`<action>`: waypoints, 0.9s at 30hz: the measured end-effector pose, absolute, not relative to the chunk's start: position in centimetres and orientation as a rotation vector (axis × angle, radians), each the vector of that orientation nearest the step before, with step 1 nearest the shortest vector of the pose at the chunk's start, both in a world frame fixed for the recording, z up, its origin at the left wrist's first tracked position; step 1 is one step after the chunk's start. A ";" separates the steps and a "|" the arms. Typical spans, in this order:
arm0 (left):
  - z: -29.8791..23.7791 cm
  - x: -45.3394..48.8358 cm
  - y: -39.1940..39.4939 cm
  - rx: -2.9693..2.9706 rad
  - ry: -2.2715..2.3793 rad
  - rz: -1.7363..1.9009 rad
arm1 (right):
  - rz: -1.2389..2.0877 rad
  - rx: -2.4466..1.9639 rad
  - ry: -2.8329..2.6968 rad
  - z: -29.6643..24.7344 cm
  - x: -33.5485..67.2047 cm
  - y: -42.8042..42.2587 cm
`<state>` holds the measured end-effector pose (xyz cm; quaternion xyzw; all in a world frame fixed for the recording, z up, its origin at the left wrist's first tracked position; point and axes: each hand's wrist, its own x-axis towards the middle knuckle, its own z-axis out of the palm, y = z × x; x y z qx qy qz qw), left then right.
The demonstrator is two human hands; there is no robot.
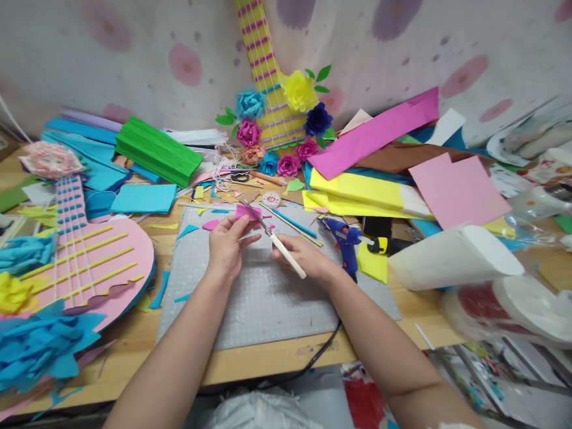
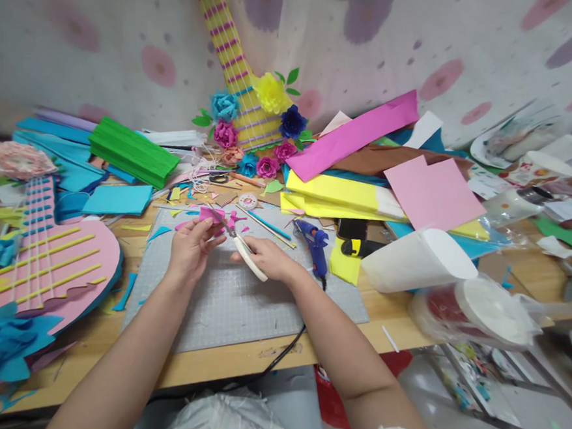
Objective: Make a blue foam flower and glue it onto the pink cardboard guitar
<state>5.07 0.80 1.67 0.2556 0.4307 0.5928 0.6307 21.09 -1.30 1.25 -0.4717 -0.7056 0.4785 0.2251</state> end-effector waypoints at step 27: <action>1.9 4.7 1.0 0.608 1.044 1.435 | 1.377 -1.301 -1.917 0.9 21.2 -1.0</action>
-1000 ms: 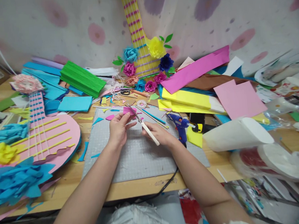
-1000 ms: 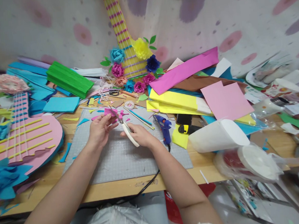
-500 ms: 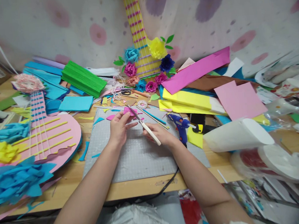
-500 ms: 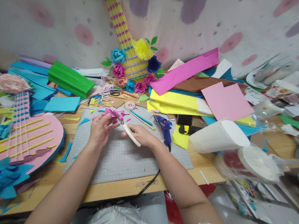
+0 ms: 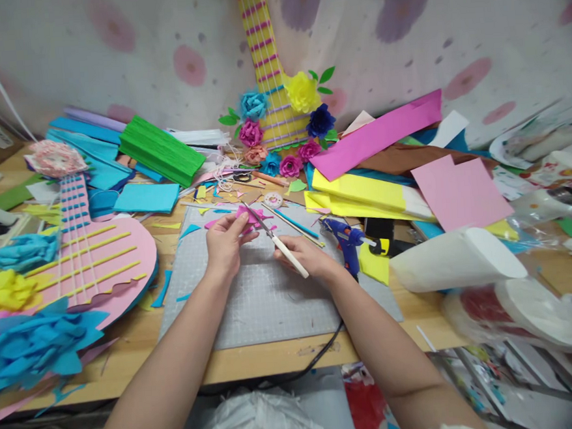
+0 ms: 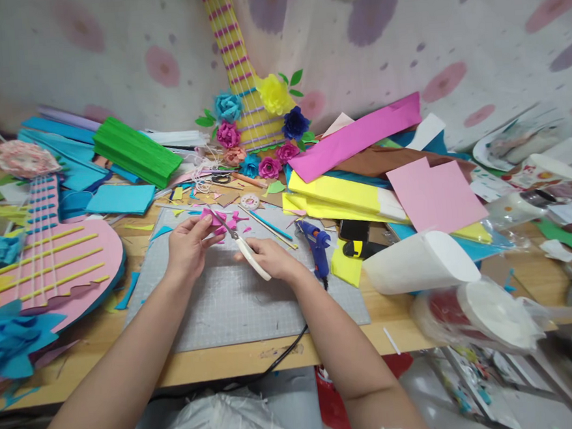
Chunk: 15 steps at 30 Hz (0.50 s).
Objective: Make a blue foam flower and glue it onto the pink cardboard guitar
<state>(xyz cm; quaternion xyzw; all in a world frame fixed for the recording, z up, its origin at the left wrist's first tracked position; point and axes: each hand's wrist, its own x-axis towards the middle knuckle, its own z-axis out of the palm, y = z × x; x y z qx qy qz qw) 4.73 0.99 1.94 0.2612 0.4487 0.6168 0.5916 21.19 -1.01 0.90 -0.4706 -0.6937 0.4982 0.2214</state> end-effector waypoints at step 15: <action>1.3 4.7 1.7 0.771 0.953 1.381 | 1.211 -1.394 -1.937 0.5 23.3 -0.4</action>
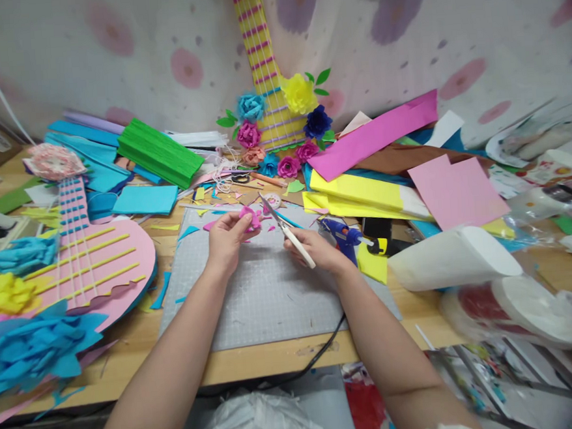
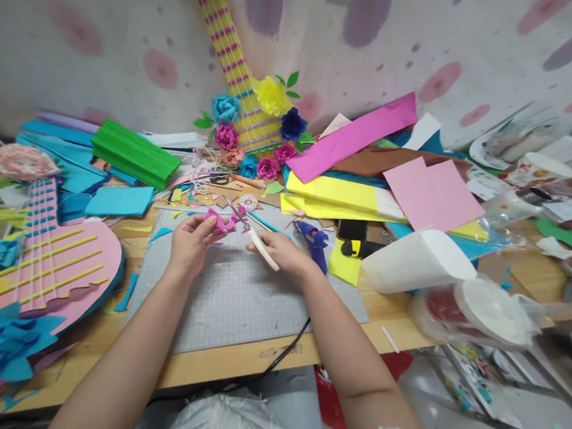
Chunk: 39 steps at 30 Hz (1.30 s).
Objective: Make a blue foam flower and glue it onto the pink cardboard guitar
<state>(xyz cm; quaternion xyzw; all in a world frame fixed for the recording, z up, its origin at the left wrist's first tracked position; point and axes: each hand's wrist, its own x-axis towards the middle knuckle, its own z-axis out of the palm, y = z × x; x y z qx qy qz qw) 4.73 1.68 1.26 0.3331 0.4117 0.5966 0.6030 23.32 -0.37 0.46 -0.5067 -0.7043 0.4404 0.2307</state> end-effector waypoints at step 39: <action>0.4 3.5 1.7 1.032 0.882 1.181 | 0.603 -1.590 -2.310 2.5 22.9 -1.4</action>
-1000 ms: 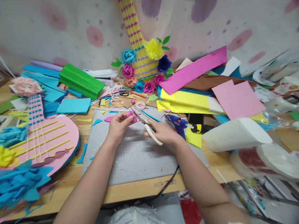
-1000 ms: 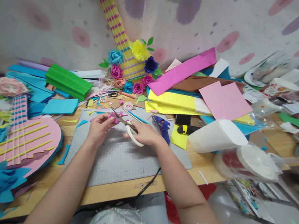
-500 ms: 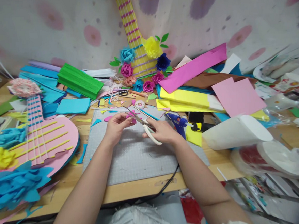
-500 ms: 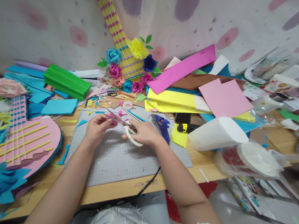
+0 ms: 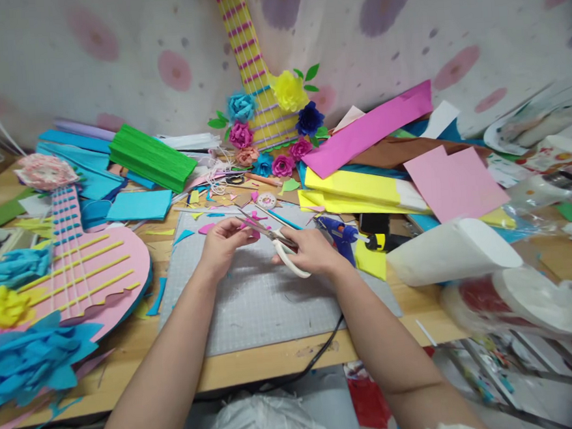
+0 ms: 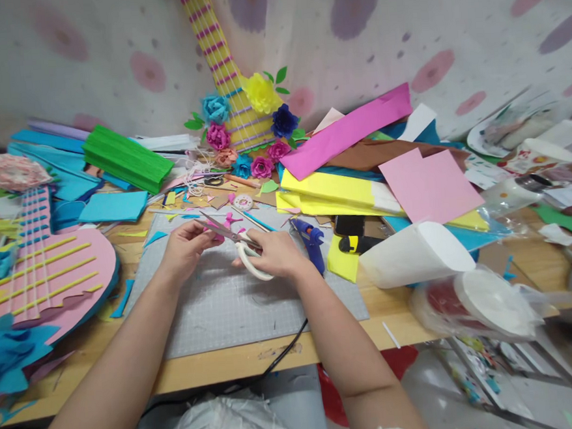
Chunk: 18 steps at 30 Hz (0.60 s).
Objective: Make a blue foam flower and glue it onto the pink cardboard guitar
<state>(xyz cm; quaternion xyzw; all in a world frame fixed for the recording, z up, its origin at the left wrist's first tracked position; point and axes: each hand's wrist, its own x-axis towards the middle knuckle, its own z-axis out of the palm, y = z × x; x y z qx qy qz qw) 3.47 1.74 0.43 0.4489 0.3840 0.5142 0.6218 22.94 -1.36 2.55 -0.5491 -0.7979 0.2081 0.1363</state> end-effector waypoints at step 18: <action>0.6 3.2 1.6 1.085 0.864 1.140 | 0.685 -1.574 -2.192 1.8 23.7 -1.0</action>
